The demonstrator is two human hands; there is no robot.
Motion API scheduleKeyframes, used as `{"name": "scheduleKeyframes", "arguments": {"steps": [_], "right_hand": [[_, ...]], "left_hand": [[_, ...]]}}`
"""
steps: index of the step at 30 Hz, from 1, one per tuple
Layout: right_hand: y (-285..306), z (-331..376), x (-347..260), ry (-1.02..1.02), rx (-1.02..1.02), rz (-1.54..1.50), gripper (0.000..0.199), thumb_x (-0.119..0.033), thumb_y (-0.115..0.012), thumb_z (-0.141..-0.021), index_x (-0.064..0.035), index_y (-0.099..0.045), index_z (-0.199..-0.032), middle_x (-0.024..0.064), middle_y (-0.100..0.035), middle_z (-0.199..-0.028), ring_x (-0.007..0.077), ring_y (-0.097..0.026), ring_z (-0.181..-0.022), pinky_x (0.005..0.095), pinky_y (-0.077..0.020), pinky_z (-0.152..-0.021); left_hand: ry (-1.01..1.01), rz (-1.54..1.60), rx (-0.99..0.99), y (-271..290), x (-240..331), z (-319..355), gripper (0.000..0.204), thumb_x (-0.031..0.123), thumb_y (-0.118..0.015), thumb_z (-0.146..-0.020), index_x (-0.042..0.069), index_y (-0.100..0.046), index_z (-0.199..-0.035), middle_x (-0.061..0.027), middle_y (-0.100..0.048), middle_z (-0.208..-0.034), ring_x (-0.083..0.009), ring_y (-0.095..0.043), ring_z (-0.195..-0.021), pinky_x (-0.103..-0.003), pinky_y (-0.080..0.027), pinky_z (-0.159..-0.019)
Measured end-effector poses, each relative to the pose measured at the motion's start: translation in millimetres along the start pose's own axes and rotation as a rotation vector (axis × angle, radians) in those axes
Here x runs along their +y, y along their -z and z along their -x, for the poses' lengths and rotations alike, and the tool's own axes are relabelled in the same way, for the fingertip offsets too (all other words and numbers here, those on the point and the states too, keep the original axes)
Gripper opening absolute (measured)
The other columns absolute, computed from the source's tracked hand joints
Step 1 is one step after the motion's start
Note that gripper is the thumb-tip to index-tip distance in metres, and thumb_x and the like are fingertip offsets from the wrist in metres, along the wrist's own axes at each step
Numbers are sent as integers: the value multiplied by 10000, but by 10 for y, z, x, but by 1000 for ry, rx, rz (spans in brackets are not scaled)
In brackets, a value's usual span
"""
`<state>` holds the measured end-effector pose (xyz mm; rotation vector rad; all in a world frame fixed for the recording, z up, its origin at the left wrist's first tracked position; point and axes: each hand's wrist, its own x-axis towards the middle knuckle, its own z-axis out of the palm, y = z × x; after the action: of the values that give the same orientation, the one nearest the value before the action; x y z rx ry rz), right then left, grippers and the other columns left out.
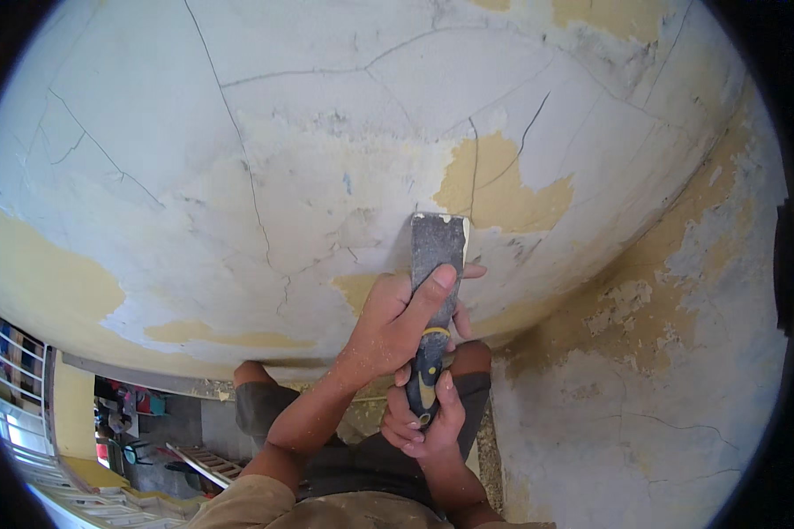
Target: Scraping old paint or plaster off a wall using a putty knife.
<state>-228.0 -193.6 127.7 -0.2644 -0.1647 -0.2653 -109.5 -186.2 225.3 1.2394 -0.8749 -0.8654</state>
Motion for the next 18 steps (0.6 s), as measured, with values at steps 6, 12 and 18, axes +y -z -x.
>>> {"name": "scheduleKeyframes", "arguments": {"steps": [6, 12, 18], "right_hand": [[-95, -67, 23, 36, 24, -9, 516, -512, -355, -918, -37, -426, -1105, 19, -386, -567, 62, -270, -343, 208, -275, -330], [-143, -23, -1, 15, 90, 60, 502, -502, -350, -921, -39, -434, -1095, 20, -387, -559, 61, -263, -342, 204, -273, -333], [-173, -26, -25, 37, 41, -1, 496, -487, -360, -924, -28, -435, -1096, 22, -388, -558, 64, -256, -345, 212, -263, -338]], "left_hand": [[-22, -12, -32, 45, 27, -24, 516, 438, -384, -943, 9, -564, -1163, -20, -586, -638, -59, -511, -541, -212, -423, -524], [-7, 63, -44, 34, 7, -26, 486, 406, -387, -950, -3, -582, -1126, -28, -583, -605, -70, -513, -525, -224, -423, -504], [2, 5, -24, 15, 15, -46, 485, 402, -393, -947, -13, -586, -1107, -28, -579, -593, -64, -507, -517, -215, -416, -497]]}}
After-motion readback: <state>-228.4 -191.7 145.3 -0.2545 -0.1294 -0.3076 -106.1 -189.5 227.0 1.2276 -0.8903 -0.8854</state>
